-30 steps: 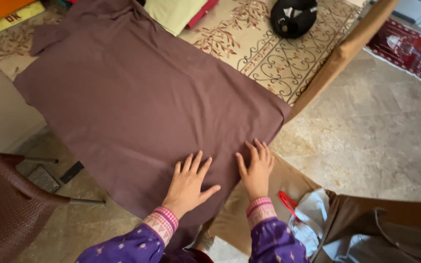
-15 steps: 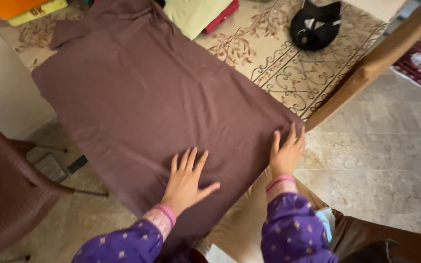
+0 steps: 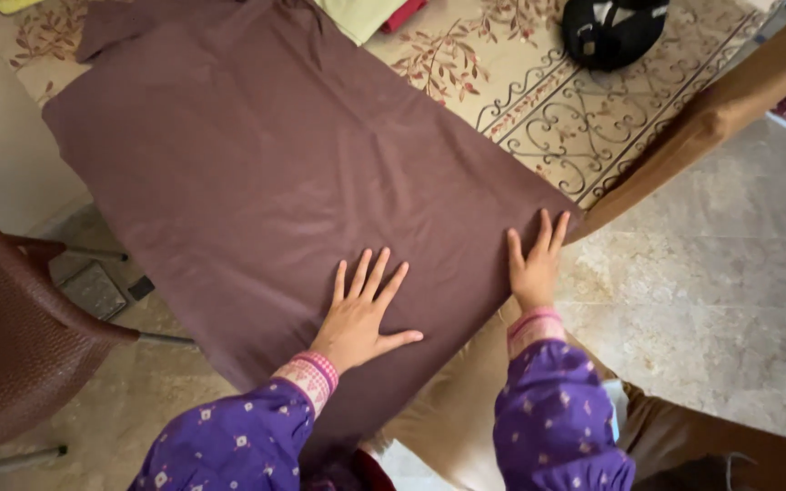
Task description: The recorder folds a brown garment on a table and places it on a stack of other folded clothes.
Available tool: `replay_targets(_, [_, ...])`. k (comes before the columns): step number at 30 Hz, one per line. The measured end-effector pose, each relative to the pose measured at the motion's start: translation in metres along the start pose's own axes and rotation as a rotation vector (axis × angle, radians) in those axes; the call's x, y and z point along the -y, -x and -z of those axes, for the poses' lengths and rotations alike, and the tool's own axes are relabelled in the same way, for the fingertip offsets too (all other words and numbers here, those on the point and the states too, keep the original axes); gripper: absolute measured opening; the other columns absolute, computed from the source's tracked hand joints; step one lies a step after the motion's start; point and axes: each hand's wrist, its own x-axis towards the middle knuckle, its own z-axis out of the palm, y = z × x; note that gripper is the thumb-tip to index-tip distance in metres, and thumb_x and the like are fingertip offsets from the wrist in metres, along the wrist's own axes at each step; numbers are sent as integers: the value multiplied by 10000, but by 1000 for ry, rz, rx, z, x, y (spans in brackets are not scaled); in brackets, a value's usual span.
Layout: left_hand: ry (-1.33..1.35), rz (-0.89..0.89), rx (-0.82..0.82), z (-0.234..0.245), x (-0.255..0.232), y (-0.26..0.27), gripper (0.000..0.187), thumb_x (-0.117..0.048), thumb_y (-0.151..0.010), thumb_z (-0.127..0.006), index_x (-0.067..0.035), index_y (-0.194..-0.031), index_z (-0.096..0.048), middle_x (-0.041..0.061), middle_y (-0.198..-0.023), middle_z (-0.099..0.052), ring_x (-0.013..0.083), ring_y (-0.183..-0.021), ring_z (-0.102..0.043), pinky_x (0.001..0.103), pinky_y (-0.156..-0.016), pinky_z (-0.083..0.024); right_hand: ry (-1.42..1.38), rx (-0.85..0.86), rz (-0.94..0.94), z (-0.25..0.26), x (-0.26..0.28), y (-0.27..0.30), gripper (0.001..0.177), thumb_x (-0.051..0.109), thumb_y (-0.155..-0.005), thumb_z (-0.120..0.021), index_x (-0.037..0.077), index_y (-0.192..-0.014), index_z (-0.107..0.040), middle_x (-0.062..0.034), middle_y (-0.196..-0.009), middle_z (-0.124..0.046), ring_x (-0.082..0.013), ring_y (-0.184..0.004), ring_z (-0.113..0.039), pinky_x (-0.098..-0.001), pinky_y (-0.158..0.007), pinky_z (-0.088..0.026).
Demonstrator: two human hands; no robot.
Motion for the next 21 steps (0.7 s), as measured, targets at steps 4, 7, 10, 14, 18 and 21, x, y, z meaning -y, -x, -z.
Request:
replay_targets(4, [37,6,55,17,-6,-5,1131,-777,-722,-666,-109,-1563,-313,213,-1630,-221,422,-1507,-154,660,-1176,-107,260,62,-322,9,40,-1,668,449,-953,-629,203,-1545,-440,-156,-1698,-100,-436,-1536,-118,-649,-1173,-181])
replay_targets(7, [100,28,106,13,4,-6,1139,-778,-695,-679,-106,-1546,-328,209,-1623,-214,409,-1505,-129,655,-1170,-88,408,-99,-209,0,63,30,531,383,-1007,-626,260,-1516,-541,-143,-1728,-162,-418,-1573,-139,-653,-1227,-157])
replay_targets(10, [88,69,51,3,23,6,962,-699,-868,-617,-121,-1591,-354,177,-1666,-255,376,-1561,-156,637,-1231,-106,441,-62,3,-15,94,73,602,417,-1053,-569,175,-1593,-457,-118,-1752,-214,-398,-1622,-149,-662,-1268,-132])
replay_targets(14, [-173,214,-127,19,38,25,853,-612,-977,-543,-88,-1619,-341,194,-1678,-278,391,-1572,-195,634,-1247,-127,495,81,-50,-13,106,85,731,538,-1011,-515,124,-1599,-384,-106,-1699,-253,-337,-1578,-166,-667,-1223,-84])
replay_targets(18, [-207,387,-206,6,42,53,923,-643,-917,-522,-20,-1569,-325,265,-1624,-270,453,-1517,-199,681,-1184,-120,580,6,-67,-26,109,97,689,506,-1042,-478,129,-1609,-375,-142,-1715,-253,-352,-1591,-155,-675,-1216,-68])
replay_targets(21, [-171,373,-105,27,29,52,946,-673,-898,-516,-39,-1572,-320,289,-1627,-253,463,-1491,-188,689,-1155,-118,596,129,50,-31,146,120,752,557,-1000,-488,116,-1597,-369,-138,-1679,-265,-309,-1567,-187,-676,-1219,-65])
